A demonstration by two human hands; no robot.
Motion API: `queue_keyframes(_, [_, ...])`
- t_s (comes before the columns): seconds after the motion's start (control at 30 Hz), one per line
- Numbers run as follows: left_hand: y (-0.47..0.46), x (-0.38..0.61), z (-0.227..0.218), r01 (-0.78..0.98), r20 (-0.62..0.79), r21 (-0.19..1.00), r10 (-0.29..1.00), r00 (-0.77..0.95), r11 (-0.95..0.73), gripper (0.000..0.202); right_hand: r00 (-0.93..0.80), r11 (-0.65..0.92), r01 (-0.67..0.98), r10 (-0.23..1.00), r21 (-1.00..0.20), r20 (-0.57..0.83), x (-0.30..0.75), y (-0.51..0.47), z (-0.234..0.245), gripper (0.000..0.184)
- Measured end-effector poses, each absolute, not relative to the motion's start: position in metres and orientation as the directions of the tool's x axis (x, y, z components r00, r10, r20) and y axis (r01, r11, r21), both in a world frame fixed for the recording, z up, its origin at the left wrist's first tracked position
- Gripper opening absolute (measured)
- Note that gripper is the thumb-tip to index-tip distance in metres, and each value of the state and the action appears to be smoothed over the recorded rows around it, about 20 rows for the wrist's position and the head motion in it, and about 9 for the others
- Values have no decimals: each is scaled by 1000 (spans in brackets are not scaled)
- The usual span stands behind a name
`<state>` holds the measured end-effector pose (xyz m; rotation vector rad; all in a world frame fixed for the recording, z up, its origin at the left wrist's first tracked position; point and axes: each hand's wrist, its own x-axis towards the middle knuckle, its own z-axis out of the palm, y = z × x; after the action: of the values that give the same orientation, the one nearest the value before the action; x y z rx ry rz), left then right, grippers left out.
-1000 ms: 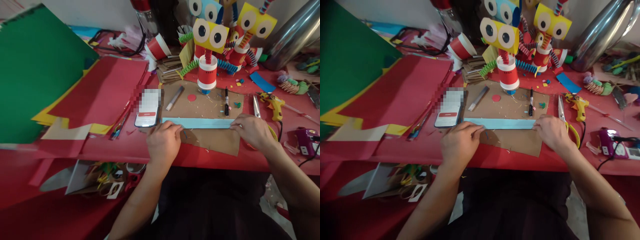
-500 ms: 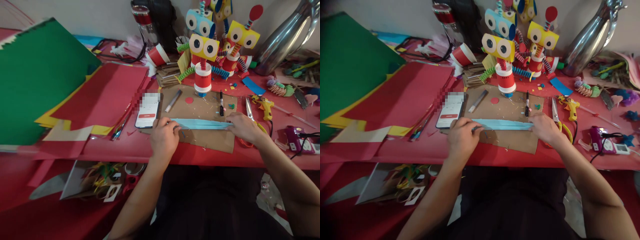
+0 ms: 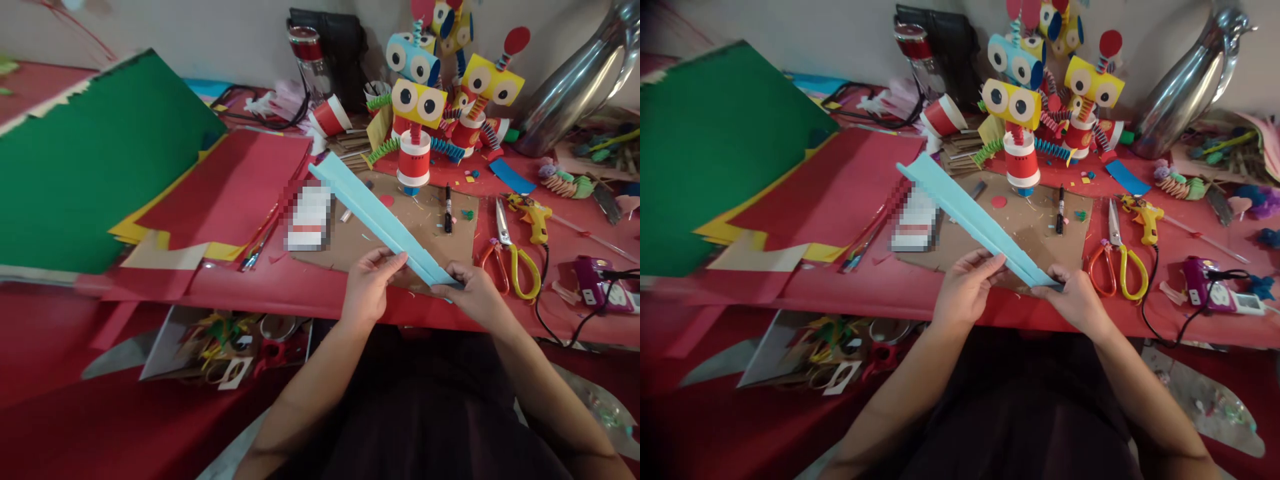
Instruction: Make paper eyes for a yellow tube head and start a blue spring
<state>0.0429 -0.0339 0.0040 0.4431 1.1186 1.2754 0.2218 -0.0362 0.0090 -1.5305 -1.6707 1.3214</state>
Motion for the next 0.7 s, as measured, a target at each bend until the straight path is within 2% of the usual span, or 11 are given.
queue_keyframes(0.3, [-31,37,1,-594,-470,738,875,-112,321,36,-166,-157,425,955,-892,-247,200,-49,6,30])
queue_keyframes(0.37, [-33,37,0,-601,-461,735,881,-103,314,34,-153,-191,424,948,-886,-278,191,-58,8,32])
queue_keyframes(0.47, [-36,28,2,-546,-423,772,904,-62,324,28,-229,-213,471,908,-856,-352,184,-70,10,39])
queue_keyframes(0.53, [-37,16,4,-376,-374,858,927,7,349,22,-212,-112,555,939,-824,-270,189,-72,16,44])
queue_keyframes(0.57, [-37,9,5,-237,-345,906,936,63,350,19,-167,-22,624,973,-781,-161,194,-71,21,46])
queue_keyframes(0.6, [-36,2,6,-64,-325,940,937,131,335,15,-95,76,720,995,-690,11,200,-66,27,47])
queue_keyframes(0.63, [-34,-5,8,125,-318,947,924,211,297,11,-63,163,824,978,-543,200,206,-60,34,49])
queue_keyframes(0.67, [-30,-11,9,301,-311,926,910,273,226,8,-128,247,897,939,-367,320,211,-51,41,48])
queue_keyframes(0.7, [-25,-15,11,448,-289,884,907,306,130,8,-232,324,920,903,-219,362,214,-41,47,46])
